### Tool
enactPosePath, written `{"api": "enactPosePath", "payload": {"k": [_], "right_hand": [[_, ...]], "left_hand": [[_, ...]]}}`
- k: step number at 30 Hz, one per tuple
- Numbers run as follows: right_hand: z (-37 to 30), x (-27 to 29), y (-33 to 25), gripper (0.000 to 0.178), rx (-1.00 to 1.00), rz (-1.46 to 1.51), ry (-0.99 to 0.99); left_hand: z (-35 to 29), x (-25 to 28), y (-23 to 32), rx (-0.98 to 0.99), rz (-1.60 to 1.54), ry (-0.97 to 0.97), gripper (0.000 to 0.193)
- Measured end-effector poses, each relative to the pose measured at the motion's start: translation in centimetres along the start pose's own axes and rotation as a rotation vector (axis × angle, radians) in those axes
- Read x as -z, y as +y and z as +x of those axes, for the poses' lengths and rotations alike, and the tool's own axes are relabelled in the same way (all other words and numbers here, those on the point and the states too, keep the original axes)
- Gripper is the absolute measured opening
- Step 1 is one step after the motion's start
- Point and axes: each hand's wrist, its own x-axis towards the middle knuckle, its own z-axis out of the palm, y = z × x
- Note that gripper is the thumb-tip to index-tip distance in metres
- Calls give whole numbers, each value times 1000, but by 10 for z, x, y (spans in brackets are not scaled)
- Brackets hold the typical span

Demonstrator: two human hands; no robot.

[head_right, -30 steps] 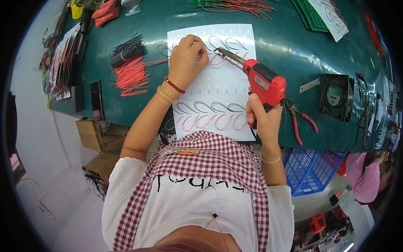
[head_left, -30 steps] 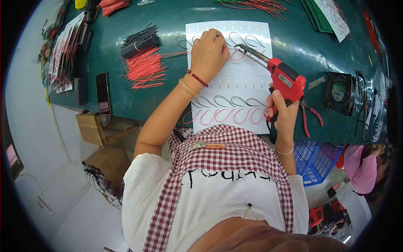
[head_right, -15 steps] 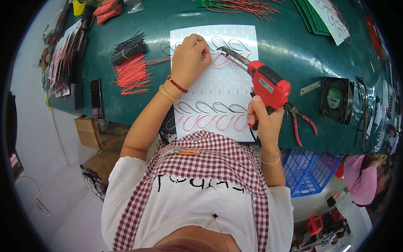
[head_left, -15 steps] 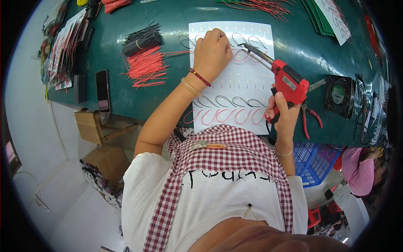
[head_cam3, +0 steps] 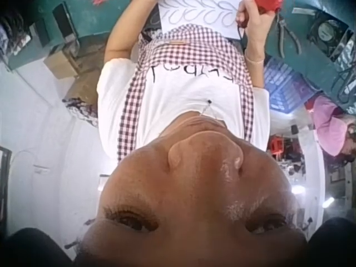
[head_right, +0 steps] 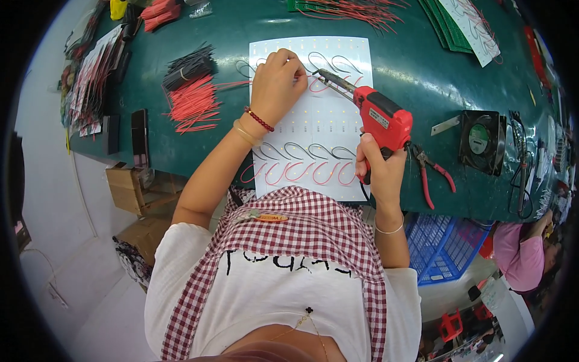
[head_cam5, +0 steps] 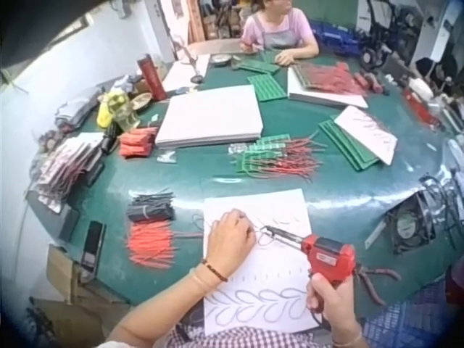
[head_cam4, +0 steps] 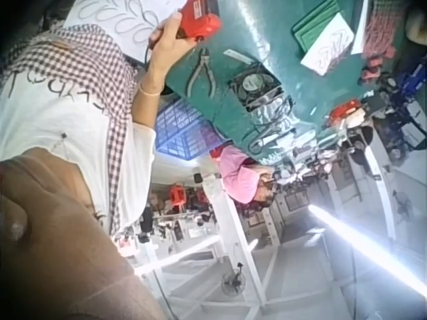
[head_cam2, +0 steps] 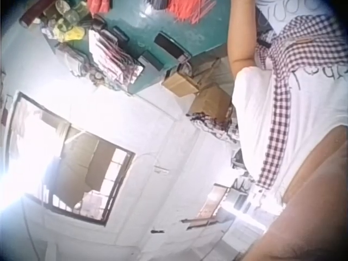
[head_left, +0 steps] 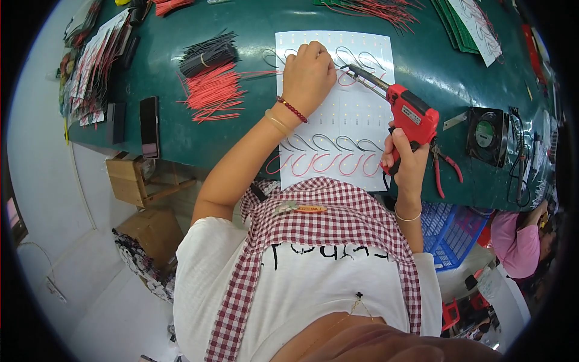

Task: Soldering electrical wires to LED strip circuit boards.

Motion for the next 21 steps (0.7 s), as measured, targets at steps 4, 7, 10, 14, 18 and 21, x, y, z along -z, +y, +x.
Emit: {"api": "enactPosePath", "payload": {"k": [4,7,10,14,18,21], "right_hand": [[0,-3,-1,15,-6,-16,32],[0,-2,0,16,-16,-50,36],[-1,-4,0,20,-18,-50,42],[0,-3,1,20,0,-92,36],[-1,-2,4,20,-1,-130,18],[-2,-5,0,22,4,-128,30]], "left_hand": [[0,-6,-1,23,-42,8,4],[0,-5,0,26,-32,22,5],[1,-4,1,34,-17,10,4],[1,-4,1,41,-21,17,4],[2,-5,2,51,-17,21,4],[1,-5,2,48,-21,24,4]]}}
